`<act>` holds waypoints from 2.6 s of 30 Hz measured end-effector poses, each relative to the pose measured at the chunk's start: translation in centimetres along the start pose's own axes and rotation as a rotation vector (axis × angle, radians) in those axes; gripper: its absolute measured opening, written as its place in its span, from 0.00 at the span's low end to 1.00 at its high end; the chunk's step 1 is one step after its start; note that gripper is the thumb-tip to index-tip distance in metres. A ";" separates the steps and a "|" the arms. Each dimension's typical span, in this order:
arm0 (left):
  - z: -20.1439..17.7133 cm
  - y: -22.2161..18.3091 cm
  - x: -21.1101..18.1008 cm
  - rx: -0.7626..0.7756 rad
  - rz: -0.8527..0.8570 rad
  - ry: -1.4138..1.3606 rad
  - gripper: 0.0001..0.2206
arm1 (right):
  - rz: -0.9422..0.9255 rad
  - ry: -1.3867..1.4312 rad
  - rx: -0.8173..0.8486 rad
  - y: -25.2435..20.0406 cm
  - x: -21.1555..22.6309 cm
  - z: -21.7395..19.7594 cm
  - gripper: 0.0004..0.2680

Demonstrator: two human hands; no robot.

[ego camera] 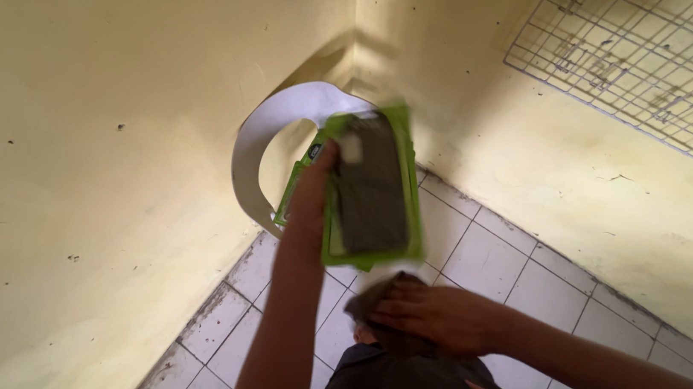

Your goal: The person wipes the plastic packaging of several phone cases with a dark cloth. They pick up each case from a white plastic chair, wipe it, and hang it on a wall-mounted wire grid display. The process is repeated for multiple cases of different colors.

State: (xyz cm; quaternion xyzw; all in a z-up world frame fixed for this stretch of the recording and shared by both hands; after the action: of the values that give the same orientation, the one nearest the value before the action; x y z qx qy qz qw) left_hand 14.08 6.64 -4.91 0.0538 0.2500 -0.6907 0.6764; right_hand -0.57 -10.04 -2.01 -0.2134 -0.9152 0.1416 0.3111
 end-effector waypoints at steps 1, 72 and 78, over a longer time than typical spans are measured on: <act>0.7 0.1 -1.5 0.046 0.042 -0.021 0.21 | 0.065 0.079 0.004 0.4 -1.5 0.8 0.28; 17.3 -0.4 55.4 0.653 -0.059 1.028 0.13 | 0.994 1.458 -1.566 -46.6 -37.9 14.0 0.13; 25.9 1.4 62.9 0.696 0.033 1.092 0.10 | 1.259 1.075 -1.505 -56.7 -41.7 10.2 0.10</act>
State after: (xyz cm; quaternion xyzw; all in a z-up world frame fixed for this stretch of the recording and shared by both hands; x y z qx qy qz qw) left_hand 17.23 -61.24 -8.74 0.6173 0.3186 -0.5942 0.4054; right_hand 5.67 -80.59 -8.80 -0.8059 -0.2431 -0.4266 0.3307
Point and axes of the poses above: each hand's wrist, its own y-axis towards the middle knuckle, its own z-axis out of the palm, x = y × z, the point moved 8 cm from there along y, towards the middle knuckle, and after that the axes turned 13 degrees about z, right-handed, at the moved point
